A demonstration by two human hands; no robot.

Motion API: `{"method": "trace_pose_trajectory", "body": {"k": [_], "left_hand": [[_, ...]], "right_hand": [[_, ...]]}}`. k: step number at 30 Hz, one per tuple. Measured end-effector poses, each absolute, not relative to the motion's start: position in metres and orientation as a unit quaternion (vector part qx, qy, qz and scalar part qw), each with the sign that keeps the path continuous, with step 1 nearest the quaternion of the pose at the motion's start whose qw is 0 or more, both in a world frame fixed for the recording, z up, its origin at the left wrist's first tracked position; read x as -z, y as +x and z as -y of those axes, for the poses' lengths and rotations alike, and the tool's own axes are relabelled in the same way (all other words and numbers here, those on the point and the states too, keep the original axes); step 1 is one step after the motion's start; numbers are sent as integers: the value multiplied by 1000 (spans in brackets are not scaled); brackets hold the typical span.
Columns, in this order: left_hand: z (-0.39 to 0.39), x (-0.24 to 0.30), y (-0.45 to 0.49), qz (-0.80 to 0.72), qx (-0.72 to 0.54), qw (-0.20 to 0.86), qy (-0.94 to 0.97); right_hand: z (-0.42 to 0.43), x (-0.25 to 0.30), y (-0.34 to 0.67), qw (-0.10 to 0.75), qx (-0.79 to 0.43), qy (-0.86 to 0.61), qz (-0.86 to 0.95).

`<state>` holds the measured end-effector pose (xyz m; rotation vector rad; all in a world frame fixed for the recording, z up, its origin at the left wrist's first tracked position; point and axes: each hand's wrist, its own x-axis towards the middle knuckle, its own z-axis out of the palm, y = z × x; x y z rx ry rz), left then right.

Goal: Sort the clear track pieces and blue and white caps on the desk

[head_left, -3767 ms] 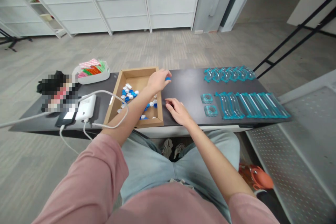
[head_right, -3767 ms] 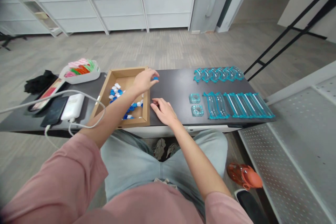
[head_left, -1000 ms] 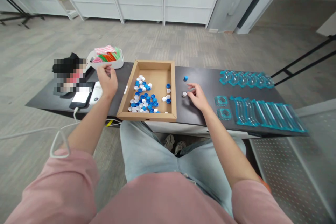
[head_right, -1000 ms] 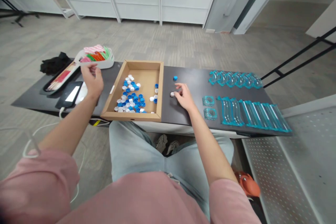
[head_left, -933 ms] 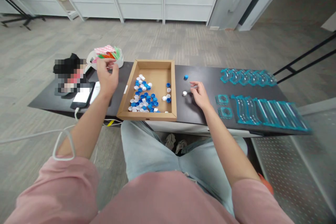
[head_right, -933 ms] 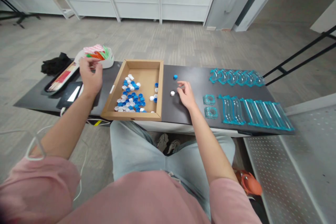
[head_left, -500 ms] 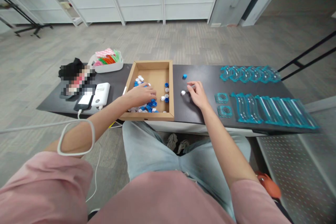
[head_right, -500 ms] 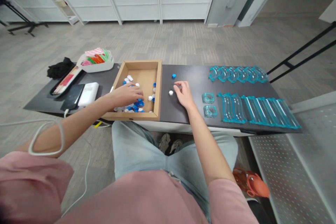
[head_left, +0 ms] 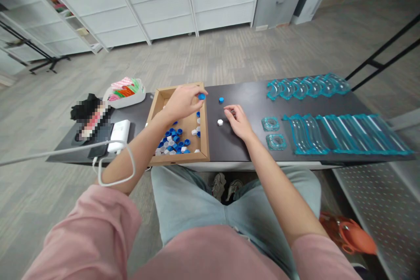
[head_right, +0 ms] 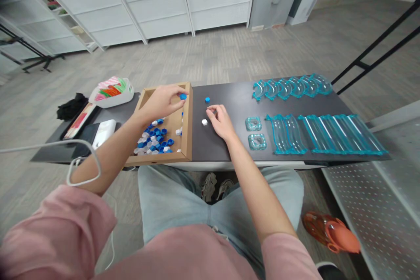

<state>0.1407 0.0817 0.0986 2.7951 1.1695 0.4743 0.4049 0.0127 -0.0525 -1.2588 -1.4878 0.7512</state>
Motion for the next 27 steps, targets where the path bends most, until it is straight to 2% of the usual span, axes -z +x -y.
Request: {"method": "trace_pose_trajectory", "body": {"k": [5,11,16,27], "left_hand": [[-118,-78,199,-387,-55,50,919],[-141,-53,228,-455,41,27,889],[-147,-44,238,-497,49,70,863],[-158,-41,243,-503,30,68,861]], "right_hand": [[-12,52,402,511,-315,-510,616],[-9,49,396,469,-318,-528,633],[-6,42,393,434,-293,-546,654],[-5,35,391,409,-282,-551,671]]}}
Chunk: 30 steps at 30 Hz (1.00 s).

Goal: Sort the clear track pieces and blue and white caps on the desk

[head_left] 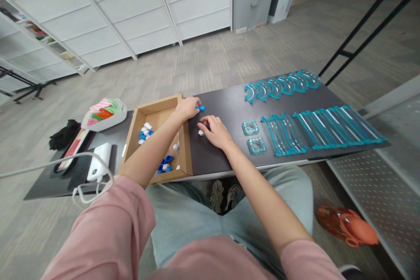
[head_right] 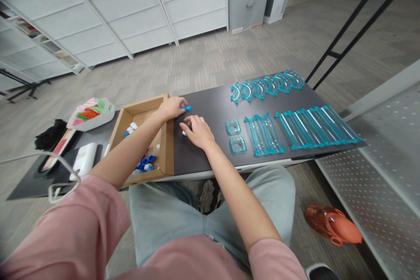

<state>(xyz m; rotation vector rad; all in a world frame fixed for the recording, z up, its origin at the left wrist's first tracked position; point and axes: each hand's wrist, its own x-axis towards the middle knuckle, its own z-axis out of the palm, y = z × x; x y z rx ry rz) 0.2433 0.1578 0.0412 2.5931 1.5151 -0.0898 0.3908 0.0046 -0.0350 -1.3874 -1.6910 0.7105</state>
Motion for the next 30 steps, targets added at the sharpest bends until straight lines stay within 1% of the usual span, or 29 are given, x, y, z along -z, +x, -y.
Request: {"method": "trace_pose_trajectory", "body": {"k": [5,11,17,20,23,30], "left_hand": [[-152,-41,238,-502,41,37,863],[-139,-48,236,-498,71,-28,864],[-133,-54,230,-486,66,-70,869],[-131,-54,230,-491,72,-58,866],[-132,-52,235,-501,65,-20,863],[-141,-38,248,-509,14,36,860]], "right_hand": [[-5,35,391,405,-276,-551,675],[-3,32,392,401,-275,-553,677],[-4,32,392,390,-271,-562,677],[-4,32,392,386,-277,-563,676],[-3,31,392,390,-282,-560,674],[-2,30,393,386,-293,-556,675]]}}
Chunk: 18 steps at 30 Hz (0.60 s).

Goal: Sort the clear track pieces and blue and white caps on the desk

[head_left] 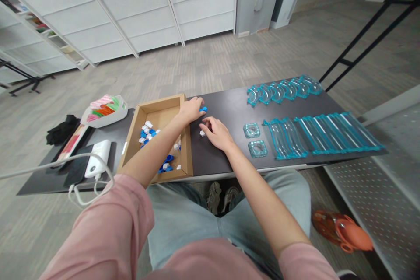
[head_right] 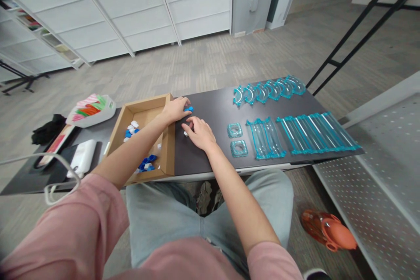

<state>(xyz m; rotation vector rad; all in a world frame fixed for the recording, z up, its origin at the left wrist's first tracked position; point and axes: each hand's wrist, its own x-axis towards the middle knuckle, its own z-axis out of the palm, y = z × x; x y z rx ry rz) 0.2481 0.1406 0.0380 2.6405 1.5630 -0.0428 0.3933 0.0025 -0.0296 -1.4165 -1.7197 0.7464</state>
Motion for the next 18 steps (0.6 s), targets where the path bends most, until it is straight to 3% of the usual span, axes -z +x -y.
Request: {"method": "trace_pose_trajectory", "body": {"k": [10,18], "left_hand": [[-155,-29,267,-520,-26,80,850],[-150,-72,204,-495,-172,94,847]], "right_hand": [[-3,31,393,379,-302,-554,677],[-6,38,395,399,-306,-553,664]]}}
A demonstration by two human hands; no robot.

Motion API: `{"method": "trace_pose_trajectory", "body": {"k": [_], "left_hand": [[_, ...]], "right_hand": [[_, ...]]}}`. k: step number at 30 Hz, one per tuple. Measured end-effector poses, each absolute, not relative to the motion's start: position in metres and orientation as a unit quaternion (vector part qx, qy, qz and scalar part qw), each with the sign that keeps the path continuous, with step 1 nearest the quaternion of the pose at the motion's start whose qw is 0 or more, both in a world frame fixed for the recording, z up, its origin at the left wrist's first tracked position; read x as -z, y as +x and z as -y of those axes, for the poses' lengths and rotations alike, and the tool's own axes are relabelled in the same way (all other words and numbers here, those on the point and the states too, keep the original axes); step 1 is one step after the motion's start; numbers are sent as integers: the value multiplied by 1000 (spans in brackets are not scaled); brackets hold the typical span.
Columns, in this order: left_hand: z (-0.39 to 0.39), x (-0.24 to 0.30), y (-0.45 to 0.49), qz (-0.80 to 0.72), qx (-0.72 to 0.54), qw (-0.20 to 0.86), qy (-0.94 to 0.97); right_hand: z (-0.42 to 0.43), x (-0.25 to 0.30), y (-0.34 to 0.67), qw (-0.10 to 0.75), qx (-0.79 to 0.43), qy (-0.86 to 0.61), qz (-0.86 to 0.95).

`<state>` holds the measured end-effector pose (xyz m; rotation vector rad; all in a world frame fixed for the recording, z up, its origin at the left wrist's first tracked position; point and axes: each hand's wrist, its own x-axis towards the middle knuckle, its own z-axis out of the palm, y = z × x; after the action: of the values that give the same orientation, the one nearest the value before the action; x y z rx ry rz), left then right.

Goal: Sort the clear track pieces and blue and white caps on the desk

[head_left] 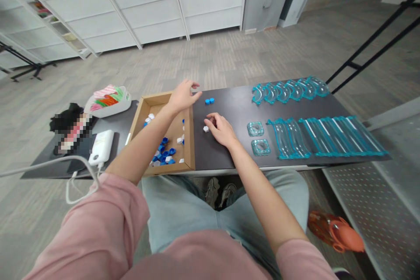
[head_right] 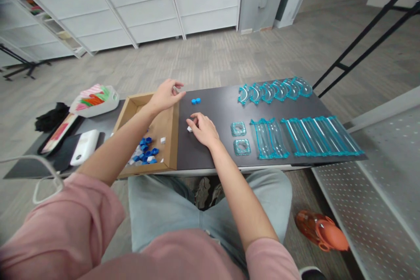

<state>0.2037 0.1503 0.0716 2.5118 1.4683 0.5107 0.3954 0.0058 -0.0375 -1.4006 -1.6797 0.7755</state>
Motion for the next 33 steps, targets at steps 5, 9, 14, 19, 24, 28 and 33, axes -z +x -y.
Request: {"method": "trace_pose_trajectory", "body": {"k": [5,9,14,19,24,28,33], "left_hand": [[-111,-80,115,-535,-135,141,822],[-58,-62,81,-486,-37,234,841],[-22,-41,90,-417,-9,209,884],[-20,-34,94,-463,-31,205,862],[-17,-42,92,-509,-128,234,818],[-5,-58,114,-485,-218,225,817],[19,-69,165,-431,-182,159,869]], "right_hand": [[-12,48,399,428,-316,-543,650],[-15,53,402,451,-331,-537,631],[-13,50,406,494,-340,-528,601],[-11,42,409,517,-344,-540,568],[-13,42,410,518,-344,-545,562],[-14,45,410,524,-339,-544,561],[-15,46,413,542,-338,-542,546]]}}
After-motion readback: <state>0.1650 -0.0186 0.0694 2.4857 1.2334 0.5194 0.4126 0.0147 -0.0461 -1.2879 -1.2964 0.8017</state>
